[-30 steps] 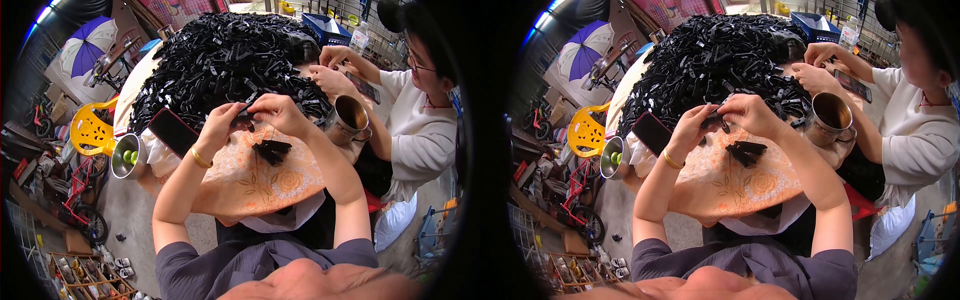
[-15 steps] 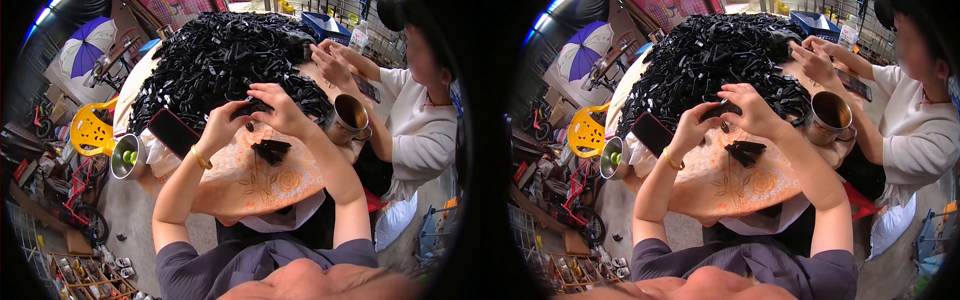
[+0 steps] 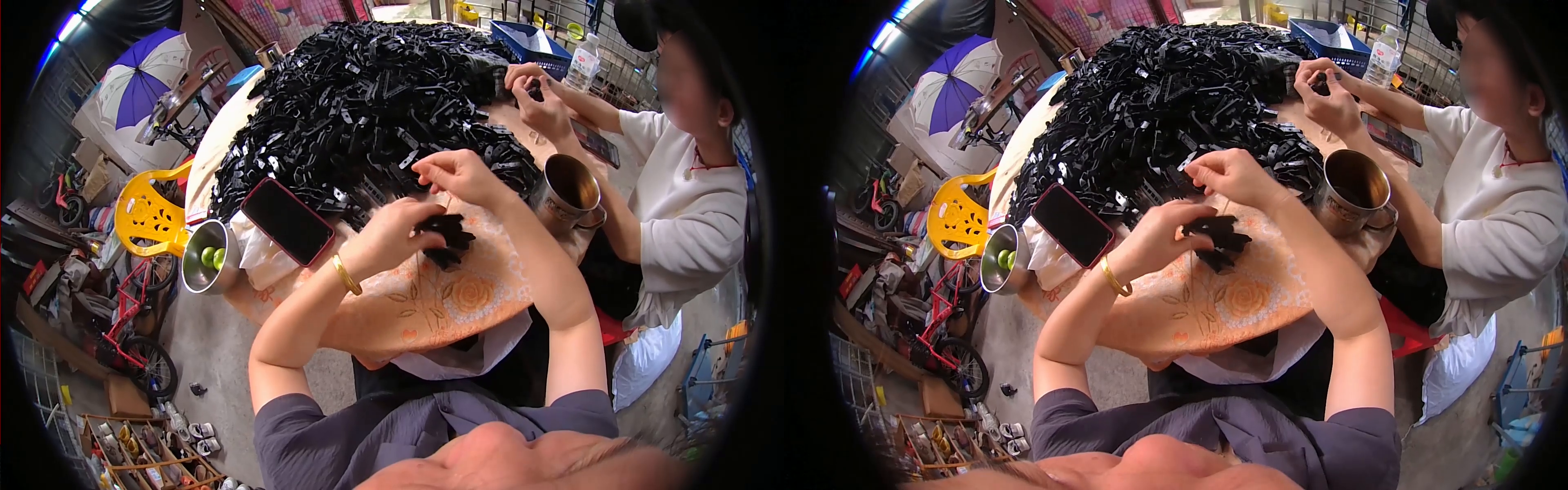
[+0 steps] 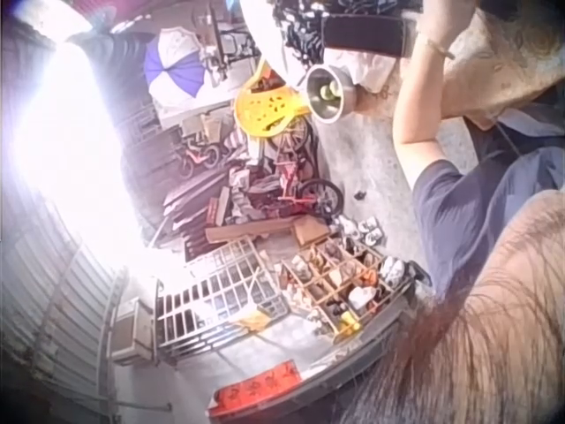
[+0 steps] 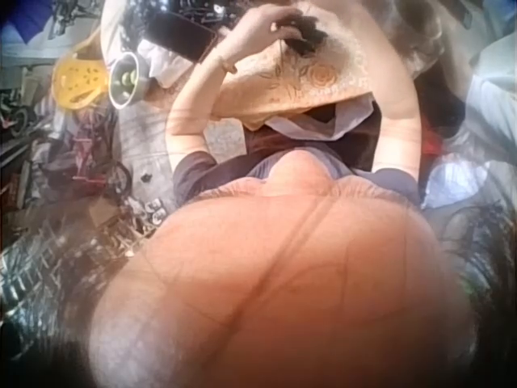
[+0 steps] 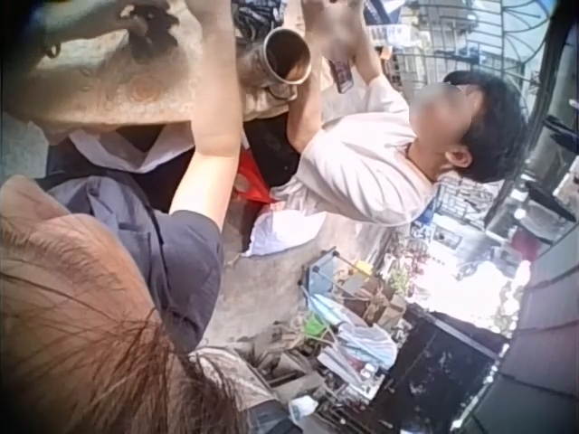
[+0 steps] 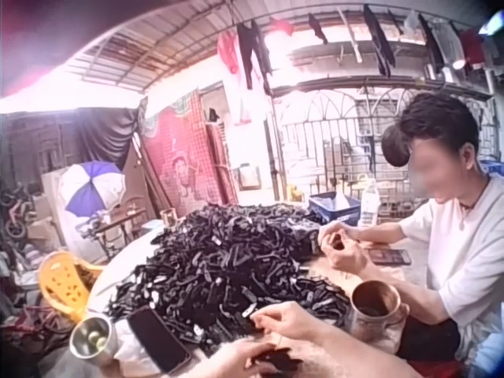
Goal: The person assembles small black plastic components by hand at a table.
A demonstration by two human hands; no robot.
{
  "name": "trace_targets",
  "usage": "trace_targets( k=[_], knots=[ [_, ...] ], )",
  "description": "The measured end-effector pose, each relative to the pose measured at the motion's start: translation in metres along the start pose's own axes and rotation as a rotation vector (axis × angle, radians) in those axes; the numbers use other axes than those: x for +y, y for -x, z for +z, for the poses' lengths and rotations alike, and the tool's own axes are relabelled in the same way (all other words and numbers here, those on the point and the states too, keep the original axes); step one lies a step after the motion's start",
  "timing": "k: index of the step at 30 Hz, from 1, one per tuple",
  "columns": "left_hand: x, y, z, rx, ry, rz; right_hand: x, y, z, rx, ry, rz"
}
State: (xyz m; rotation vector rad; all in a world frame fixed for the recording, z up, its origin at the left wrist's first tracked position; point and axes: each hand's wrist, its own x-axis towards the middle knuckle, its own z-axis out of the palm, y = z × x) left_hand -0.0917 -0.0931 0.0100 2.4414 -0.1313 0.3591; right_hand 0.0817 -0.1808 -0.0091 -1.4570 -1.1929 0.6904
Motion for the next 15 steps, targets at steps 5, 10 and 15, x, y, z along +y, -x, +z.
trace_targets(
  k=[5, 10, 15],
  knots=[
    [-0.012, 0.012, -0.055, -0.032, -0.385, -0.166, 0.001, 0.001, 0.035, 0.009, 0.566, -0.269],
    [-0.036, 0.020, -0.068, -0.019, -0.839, -0.507, 0.002, 0.003, 0.041, -0.036, 0.692, -0.188],
    [-0.041, 0.018, -0.064, -0.014, -0.916, -0.468, 0.001, 0.007, 0.045, 0.081, 0.681, -0.290]
  ],
)
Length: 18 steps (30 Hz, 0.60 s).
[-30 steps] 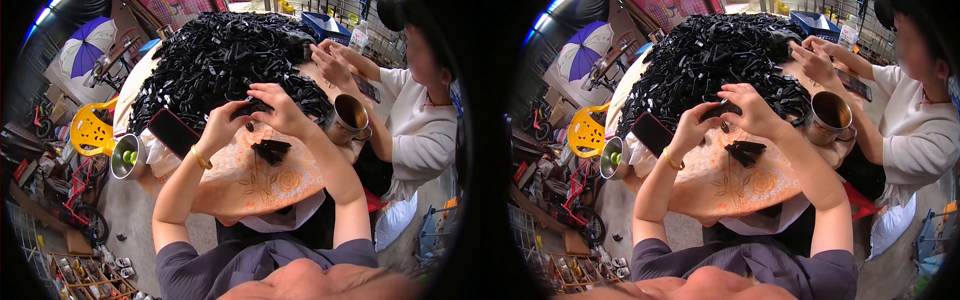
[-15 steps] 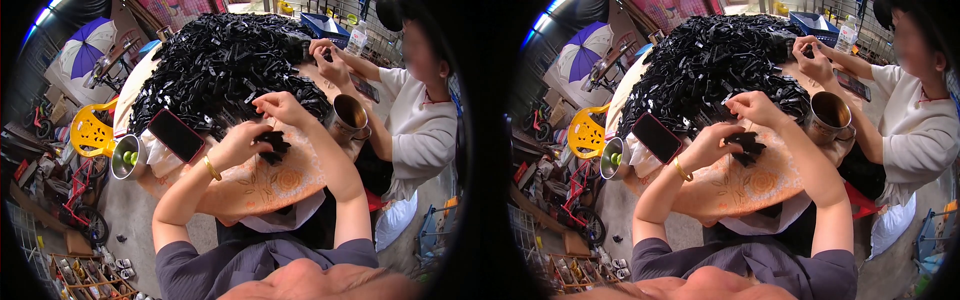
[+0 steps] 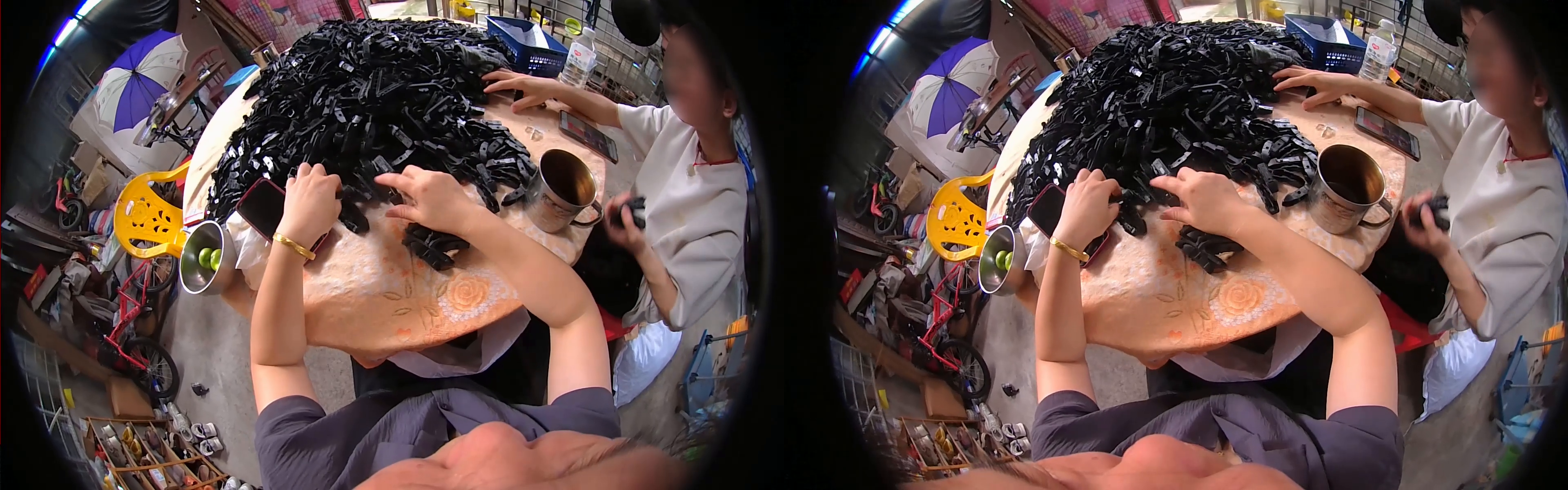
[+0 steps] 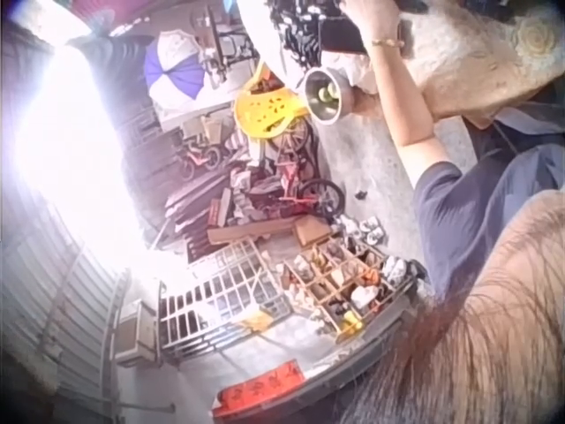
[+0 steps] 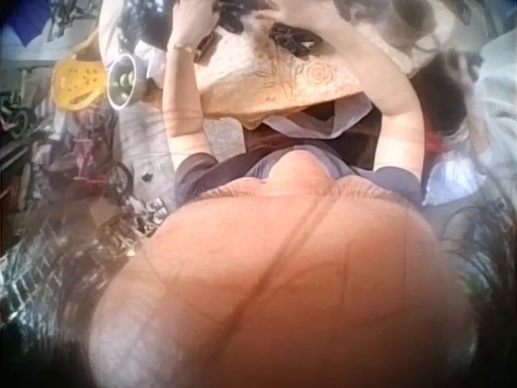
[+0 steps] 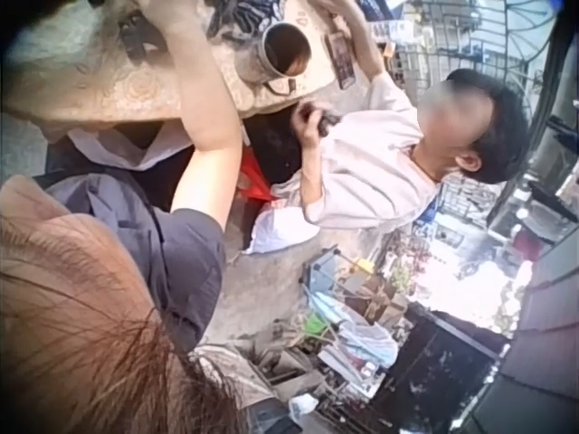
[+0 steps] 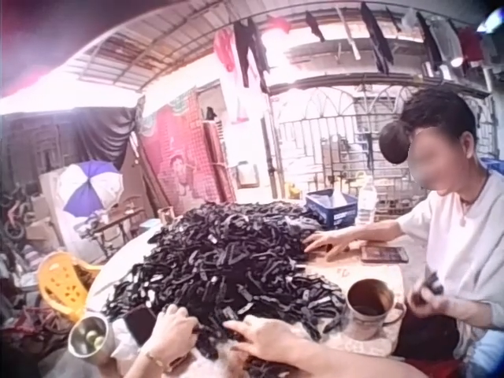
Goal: The person assembles small black plastic components by hand at a table.
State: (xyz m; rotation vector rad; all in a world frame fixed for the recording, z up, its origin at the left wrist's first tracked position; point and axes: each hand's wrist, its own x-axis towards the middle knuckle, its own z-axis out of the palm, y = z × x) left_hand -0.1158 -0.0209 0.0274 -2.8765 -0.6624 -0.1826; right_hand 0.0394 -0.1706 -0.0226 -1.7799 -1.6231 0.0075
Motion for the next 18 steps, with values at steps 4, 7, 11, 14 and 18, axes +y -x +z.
trace_targets(
  k=[4, 7, 11, 14, 18],
  knots=[
    [-0.001, -0.011, 0.005, 0.335, 0.435, 0.060, -0.002, -0.003, -0.001, -0.121, 0.169, -0.035],
    [0.011, -0.020, 0.017, 0.434, 0.942, 0.028, 0.008, -0.006, -0.001, -0.175, 0.187, 0.048],
    [0.028, -0.018, 0.020, 0.007, 2.014, -0.228, 0.012, -0.006, -0.014, -0.102, 0.046, 0.145],
    [0.033, -0.019, 0.021, -0.150, 2.191, -0.489, 0.010, -0.008, -0.020, 0.106, -0.750, 0.237],
    [0.039, -0.016, 0.024, -0.170, 2.194, -0.407, 0.002, -0.009, -0.028, 0.095, -1.015, 0.299]
  ],
)
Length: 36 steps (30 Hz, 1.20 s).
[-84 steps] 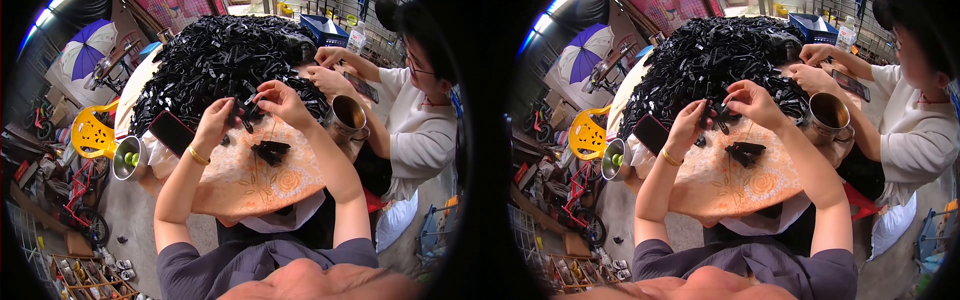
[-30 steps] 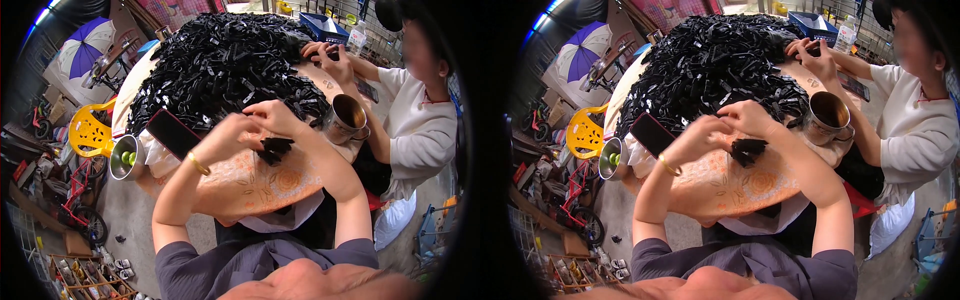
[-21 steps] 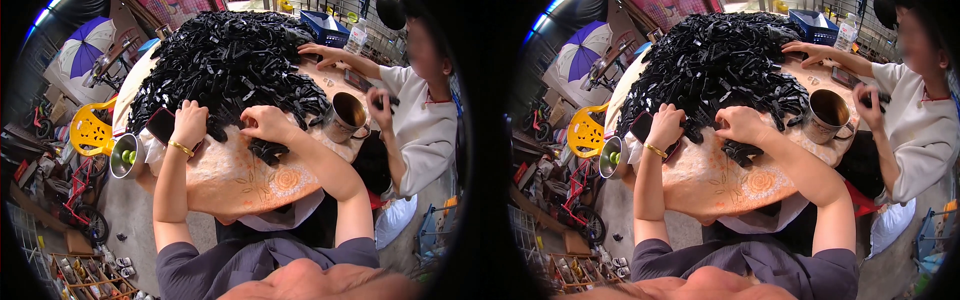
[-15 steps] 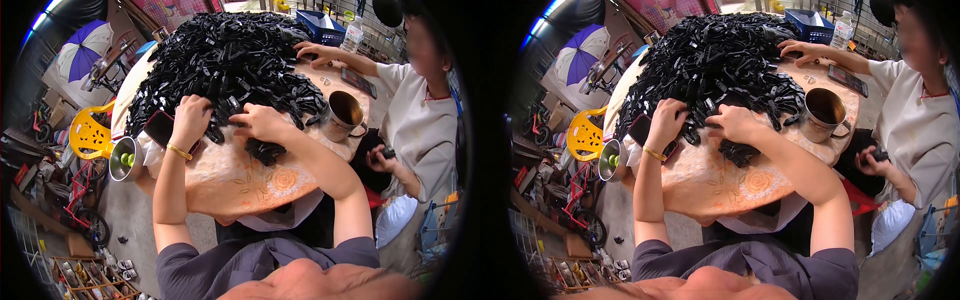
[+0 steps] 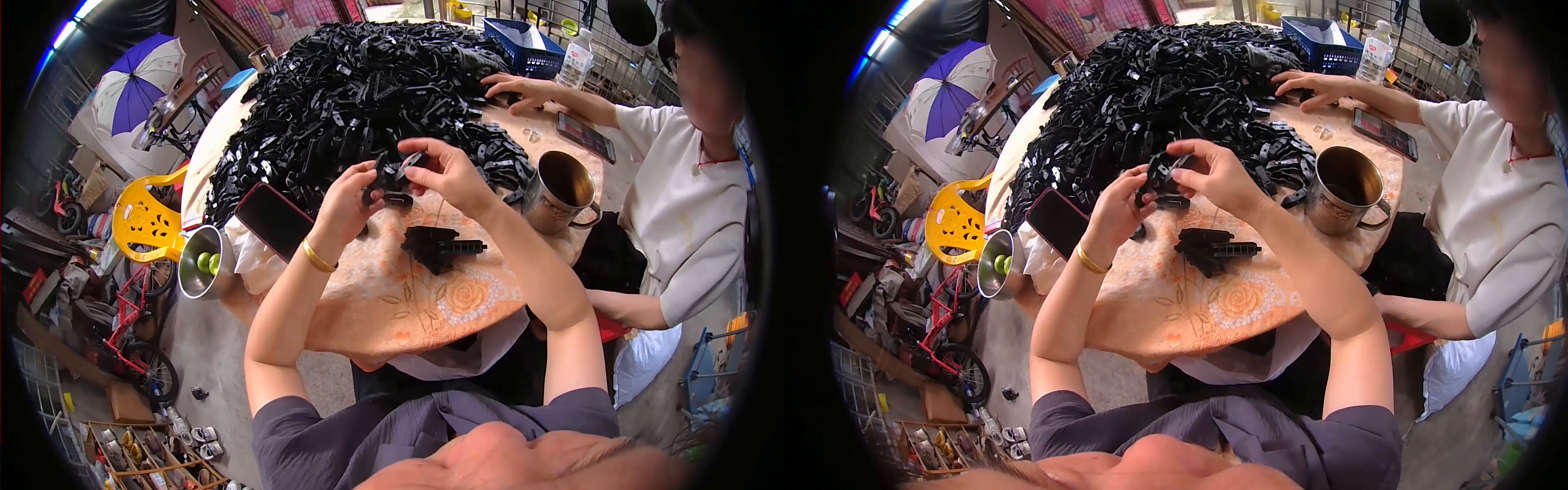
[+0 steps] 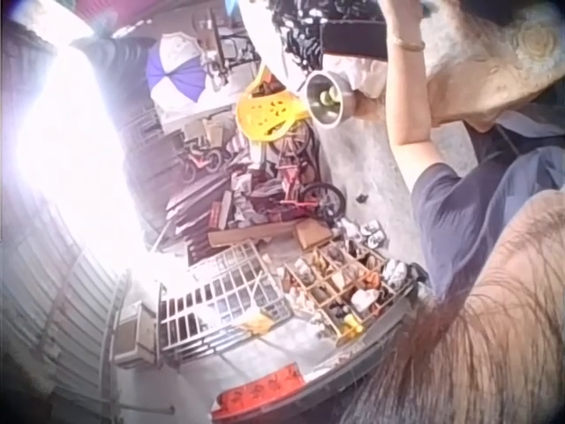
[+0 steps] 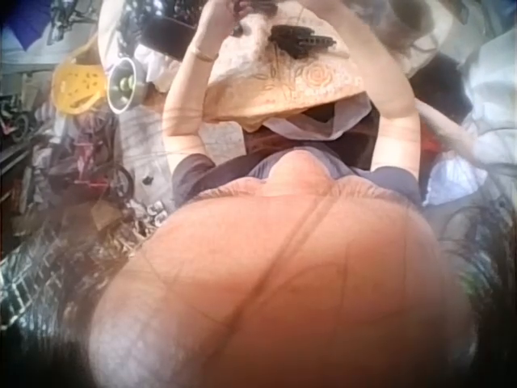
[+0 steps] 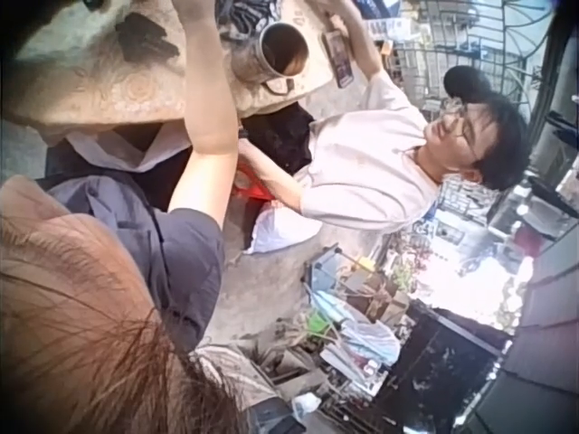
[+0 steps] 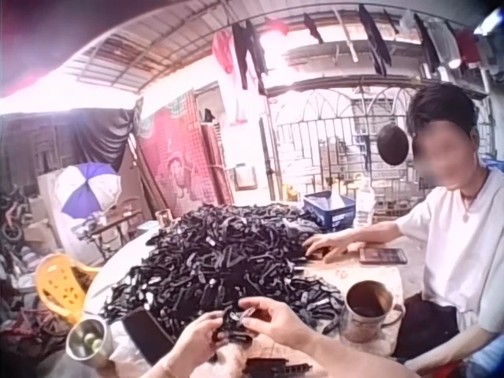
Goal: The person assembles small black plastic components by hand at a table.
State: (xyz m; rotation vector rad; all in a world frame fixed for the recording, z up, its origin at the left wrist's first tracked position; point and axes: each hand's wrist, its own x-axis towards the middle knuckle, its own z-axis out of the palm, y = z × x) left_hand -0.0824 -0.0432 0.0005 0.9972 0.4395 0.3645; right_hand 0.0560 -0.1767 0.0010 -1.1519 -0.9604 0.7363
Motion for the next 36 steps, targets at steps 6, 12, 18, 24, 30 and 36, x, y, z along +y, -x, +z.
trace_targets(
  k=[6, 12, 18, 24, 30, 36],
  knots=[
    [-0.008, -0.001, 0.002, -0.089, -0.036, 0.037, 0.016, 0.000, 0.008, -0.026, 0.055, -0.220],
    [-0.001, 0.008, 0.010, -0.172, -0.066, 0.021, 0.016, -0.001, 0.003, 0.052, 0.159, -0.097],
    [0.005, 0.013, 0.016, -0.220, -0.526, 0.195, 0.013, 0.000, 0.001, 0.103, 0.497, -0.442],
    [-0.003, 0.007, 0.008, -0.235, -0.316, 0.152, 0.005, 0.000, -0.005, 0.141, 0.621, -0.348],
    [-0.003, 0.003, 0.003, -0.125, -0.037, 0.059, -0.003, 0.003, 0.004, 0.168, 0.879, -0.792],
    [0.001, 0.006, 0.007, -0.124, -0.151, 0.100, -0.001, 0.006, 0.007, 0.148, 0.651, -0.566]
  ],
)
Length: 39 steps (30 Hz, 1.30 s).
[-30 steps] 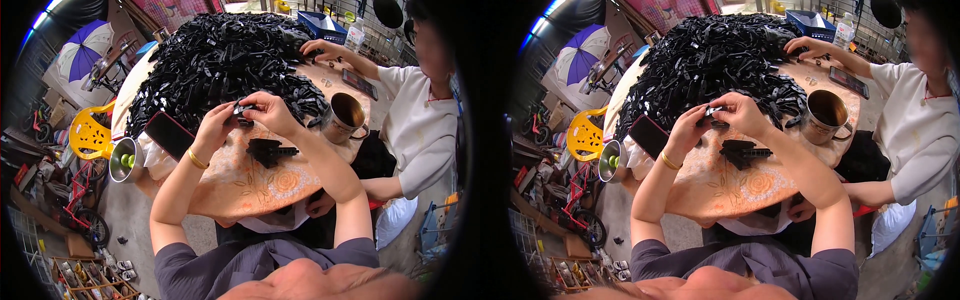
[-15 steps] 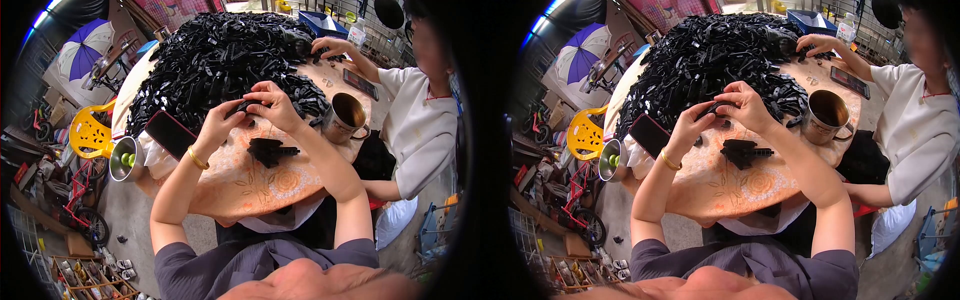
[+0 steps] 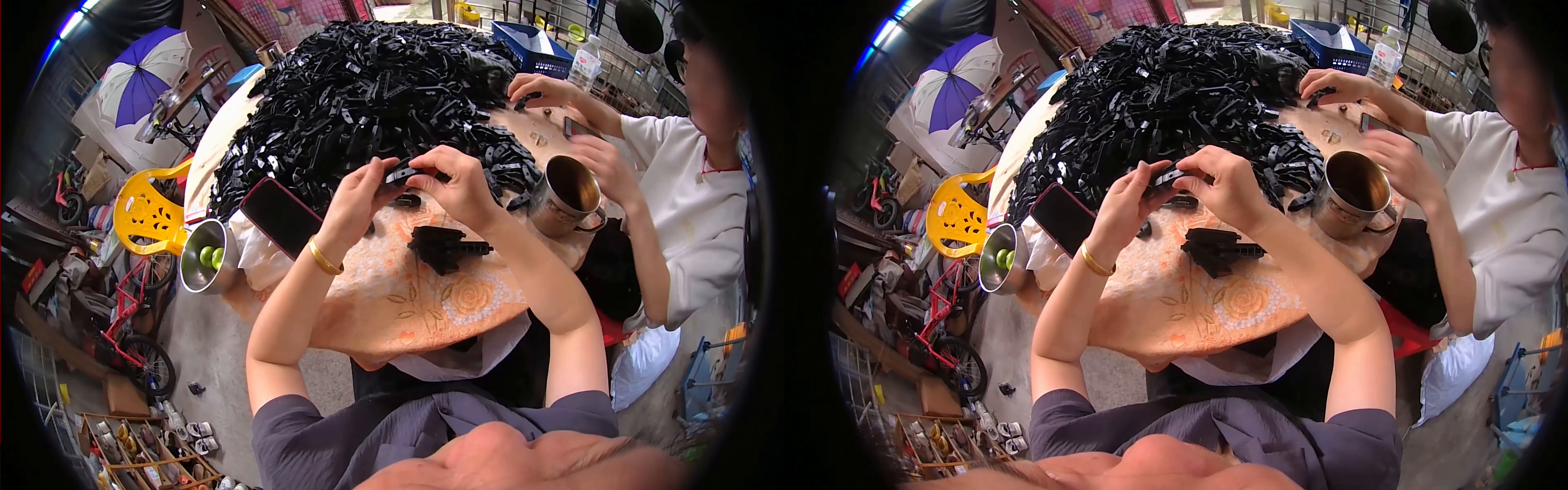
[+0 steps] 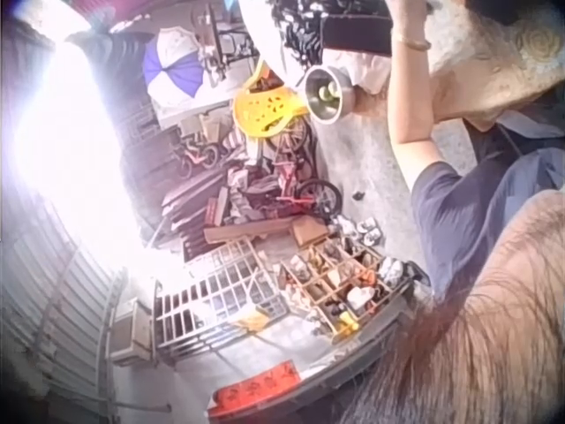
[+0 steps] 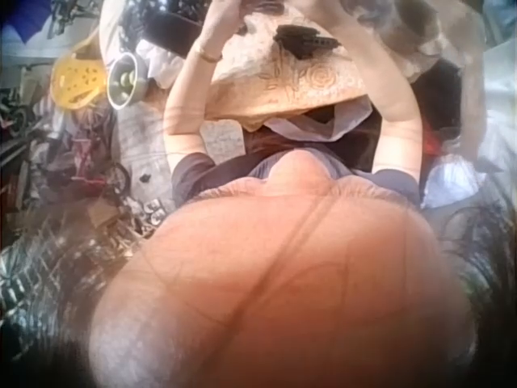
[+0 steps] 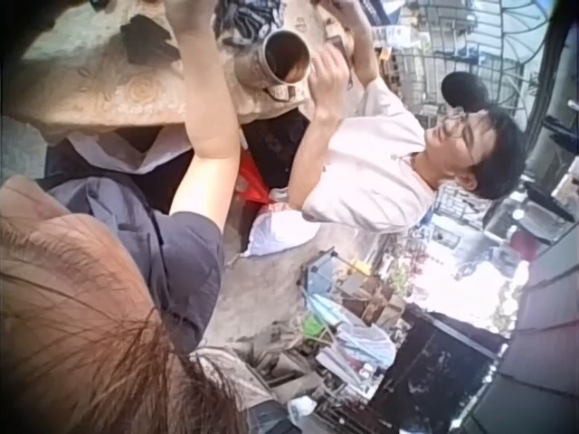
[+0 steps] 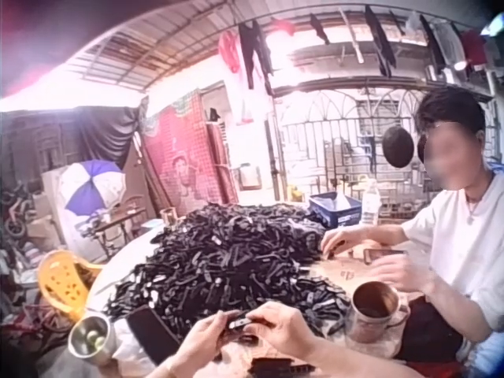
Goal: The person assembles small black plastic components by hand at a table.
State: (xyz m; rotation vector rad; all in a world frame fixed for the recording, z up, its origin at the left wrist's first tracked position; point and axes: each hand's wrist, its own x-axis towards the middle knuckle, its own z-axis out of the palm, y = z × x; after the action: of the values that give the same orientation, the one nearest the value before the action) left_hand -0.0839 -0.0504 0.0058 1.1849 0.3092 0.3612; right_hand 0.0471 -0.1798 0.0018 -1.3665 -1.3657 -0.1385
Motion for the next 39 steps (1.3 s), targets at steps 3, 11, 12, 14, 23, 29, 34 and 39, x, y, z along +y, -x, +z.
trace_targets(
  k=[3, 11, 12, 14, 23, 29, 34, 39],
  knots=[
    [-0.004, 0.003, 0.004, -0.032, -0.475, 0.178, 0.005, 0.003, 0.002, -0.036, -0.037, 0.045],
    [0.000, 0.005, 0.005, -0.031, -0.611, 0.290, 0.009, -0.002, -0.004, -0.216, -0.171, 0.189],
    [0.002, 0.006, 0.007, -0.043, -0.605, 0.306, 0.008, -0.004, -0.008, -0.225, -0.178, 0.184],
    [0.005, 0.009, 0.012, -0.057, -0.598, 0.319, 0.004, -0.004, -0.009, -0.197, -0.220, 0.188],
    [0.004, 0.023, 0.028, -0.389, -1.097, 0.172, 0.033, 0.000, -0.002, -0.194, -0.420, 0.390],
    [0.017, 0.013, 0.006, -0.179, -1.287, 0.475, 0.026, 0.008, 0.016, -0.442, 0.203, -0.114],
    [0.008, -0.001, -0.031, 0.039, -1.690, 0.651, 0.020, 0.008, 0.020, -0.346, 0.115, 0.061],
    [-0.005, -0.015, -0.021, 0.052, -1.861, 0.681, 0.031, 0.005, 0.007, -0.184, -0.207, 0.338]
  ],
)
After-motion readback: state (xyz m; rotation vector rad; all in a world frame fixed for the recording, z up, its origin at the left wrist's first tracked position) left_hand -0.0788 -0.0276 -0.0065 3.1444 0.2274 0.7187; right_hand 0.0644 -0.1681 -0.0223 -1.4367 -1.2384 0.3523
